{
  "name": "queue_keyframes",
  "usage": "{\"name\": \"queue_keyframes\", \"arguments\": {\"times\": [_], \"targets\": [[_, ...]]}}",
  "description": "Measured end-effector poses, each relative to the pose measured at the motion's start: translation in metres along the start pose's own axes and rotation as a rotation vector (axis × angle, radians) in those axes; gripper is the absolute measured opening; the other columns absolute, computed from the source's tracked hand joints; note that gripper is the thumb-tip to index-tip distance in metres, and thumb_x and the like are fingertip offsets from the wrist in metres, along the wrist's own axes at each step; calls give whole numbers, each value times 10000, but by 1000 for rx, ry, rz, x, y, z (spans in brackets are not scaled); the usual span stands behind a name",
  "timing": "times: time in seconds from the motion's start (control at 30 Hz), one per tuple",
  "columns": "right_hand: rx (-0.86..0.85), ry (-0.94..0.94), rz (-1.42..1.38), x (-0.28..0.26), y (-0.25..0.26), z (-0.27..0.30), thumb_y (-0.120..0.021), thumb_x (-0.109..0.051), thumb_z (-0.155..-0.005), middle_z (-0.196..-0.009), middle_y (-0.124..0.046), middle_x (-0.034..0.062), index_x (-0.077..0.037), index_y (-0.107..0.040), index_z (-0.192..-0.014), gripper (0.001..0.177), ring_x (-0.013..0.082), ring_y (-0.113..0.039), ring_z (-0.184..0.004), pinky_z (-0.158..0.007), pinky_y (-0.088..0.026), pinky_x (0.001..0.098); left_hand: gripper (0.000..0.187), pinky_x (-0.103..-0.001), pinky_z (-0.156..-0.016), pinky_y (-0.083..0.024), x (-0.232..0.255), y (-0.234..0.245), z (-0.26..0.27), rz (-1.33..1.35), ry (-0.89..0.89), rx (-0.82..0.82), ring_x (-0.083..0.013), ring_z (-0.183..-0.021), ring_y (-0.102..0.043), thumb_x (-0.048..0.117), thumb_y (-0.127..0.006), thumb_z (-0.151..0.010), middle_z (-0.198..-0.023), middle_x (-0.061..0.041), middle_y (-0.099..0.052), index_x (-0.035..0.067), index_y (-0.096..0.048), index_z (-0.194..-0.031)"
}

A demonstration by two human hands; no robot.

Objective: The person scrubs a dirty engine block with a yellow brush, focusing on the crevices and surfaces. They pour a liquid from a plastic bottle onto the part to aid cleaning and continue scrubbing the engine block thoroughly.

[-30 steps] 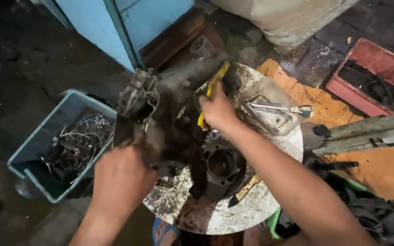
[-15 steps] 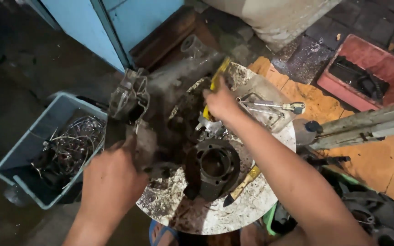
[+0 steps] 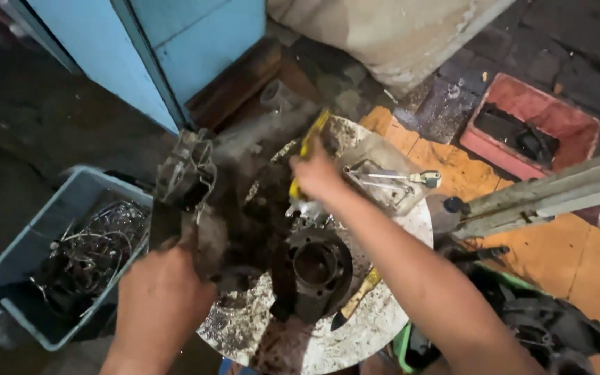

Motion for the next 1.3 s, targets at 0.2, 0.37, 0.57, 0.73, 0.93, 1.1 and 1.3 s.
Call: {"name": "queue_keyframes", "arguments": {"times": [0.2, 0.37, 0.57, 0.73, 0.93, 1.1, 1.3], "targets": [[122, 19, 36, 10, 4, -29, -563, -241, -967, -1550, -463, 189, -251, -57, -1652, 852, 382, -685, -1135, -894, -591, 463, 667, -589, -761, -629, 5, 5, 2, -10, -16, -59, -474, -807, -760, 195, -639, -760, -909, -180, -764, 258, -498, -1408], [-2, 136, 19, 9, -3, -25, -519, -280, -918, -1579, -450, 163, -208, -96, -1645, 844, 374, -537, -1352, -1098, -431, 409, 456, -546, -730, -624, 1, -1, 2, -43, -19, -21, -422, -770, -754, 212, -626, -773, -797, -151, -752, 193, -551, -1222], [-116, 52, -53, -35, 8, 36, -482, -167, -1017, -1404, -542, 221, -219, -45, -1646, 768, 126, -472, -509, -400, -418, 267, 324, -539, -728, -632, -1, -2, -1, -30, -4, -20, -423, -759, -753, 198, -599, -807, -836, -149, -747, 173, -626, -1129], [17, 8, -203, -14, 13, 16, -496, -157, -1009, -1673, -209, 200, -238, -2, -1653, 816, 157, -513, -501, -369, -424, 297, 460, -563, -793, -626, 3, 4, -1, -25, 18, -86, -450, -860, -769, 279, -568, -850, -1002, -143, -764, 230, -563, -1307], [56, 175, -2, -20, 14, -14, -526, -246, -929, -1518, -510, 204, -131, -132, -1633, 815, 400, -576, -1300, -1067, -462, 432, 400, -549, -815, -594, 1, 1, -2, -37, 43, -60, -453, -885, -746, 234, -604, -759, -914, -171, -779, 230, -664, -1154], [-76, 38, 203, -18, -7, 17, -514, -355, -952, -1559, -459, 180, -275, 10, -1662, 886, 384, -690, -1106, -856, -553, 472, 523, -555, -819, -618, -3, -2, -1, -74, 30, -47, -443, -893, -754, 341, -672, -757, -929, -163, -772, 251, -604, -1267], [-201, 26, 51, -24, -18, 55, -448, -281, -997, -1594, -404, 194, -238, 140, -1642, 874, 371, -709, -1019, -793, -577, 438, 759, -598, -724, -595, 5, 5, 3, 4, -75, 63, -498, -772, -736, 176, -651, -690, -891, -181, -761, 264, -523, -1432]]}}
Point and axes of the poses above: each hand's wrist, its own z-axis away from the middle knuckle, its own y-axis out of the back of the hand, x = y × z, the point moved 10 cm from there along -z, towards the middle knuckle
